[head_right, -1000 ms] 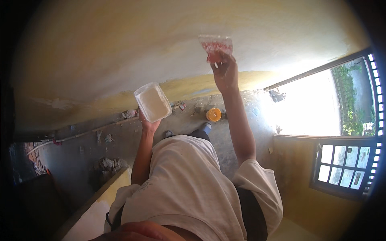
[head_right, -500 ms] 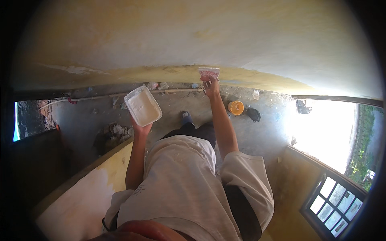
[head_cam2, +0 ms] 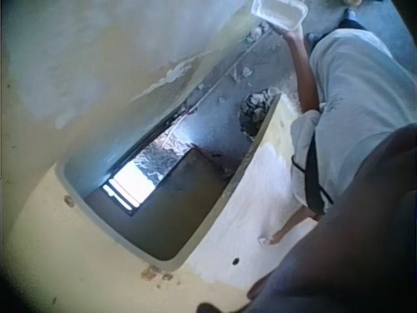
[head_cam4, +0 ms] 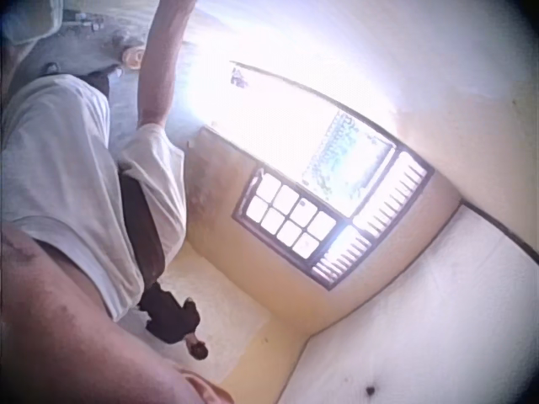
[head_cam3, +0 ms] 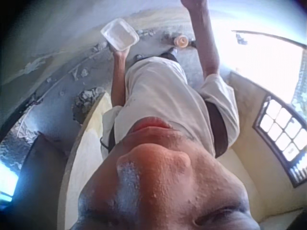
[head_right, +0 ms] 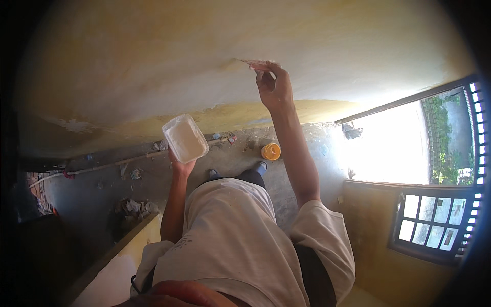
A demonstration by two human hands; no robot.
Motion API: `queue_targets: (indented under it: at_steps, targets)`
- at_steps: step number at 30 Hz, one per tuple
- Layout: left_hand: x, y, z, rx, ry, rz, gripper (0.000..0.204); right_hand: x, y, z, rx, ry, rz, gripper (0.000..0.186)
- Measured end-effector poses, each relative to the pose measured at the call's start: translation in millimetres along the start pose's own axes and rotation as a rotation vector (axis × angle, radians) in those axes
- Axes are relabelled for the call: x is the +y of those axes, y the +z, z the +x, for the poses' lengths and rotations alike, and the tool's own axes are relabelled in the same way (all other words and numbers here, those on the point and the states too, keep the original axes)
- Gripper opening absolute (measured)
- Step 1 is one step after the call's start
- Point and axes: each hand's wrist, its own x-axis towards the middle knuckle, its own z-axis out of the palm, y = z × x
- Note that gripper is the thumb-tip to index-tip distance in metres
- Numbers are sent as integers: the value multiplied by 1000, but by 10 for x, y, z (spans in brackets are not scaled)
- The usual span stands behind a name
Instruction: The person applies white plaster to a yellow wall using a scraper, dipping the tool into a small plastic container of plaster between applications.
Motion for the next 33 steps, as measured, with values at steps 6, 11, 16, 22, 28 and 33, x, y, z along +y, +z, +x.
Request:
queue_targets:
  at_steps: [6, 11, 16, 22, 28, 33]
  targets:
    - [-173, 87, 149, -63, 6, 4, 51, -896, 566, -198, -70, 97, 346, 20]
    - [-99, -79, 25, -54, 12, -21, 51, -376, 345, -435, -101, -100, 202, 15]
    - [83, -369, -328, 82, 103, -26, 52, 1251, -632, -435, 66, 209, 76, 12]
    - [344, -558, -778, 154, 190, 0, 55, 3141, -1402, -248, 269, 561, 106, 10]
    - [456, -695, -1032, 230, 268, 35, 57, 3561, -1195, -15, 305, 561, 225, 8]
    - [439, -573, -925, 137, 206, 30, 56, 2935, -782, 255, 317, 455, 366, 10]
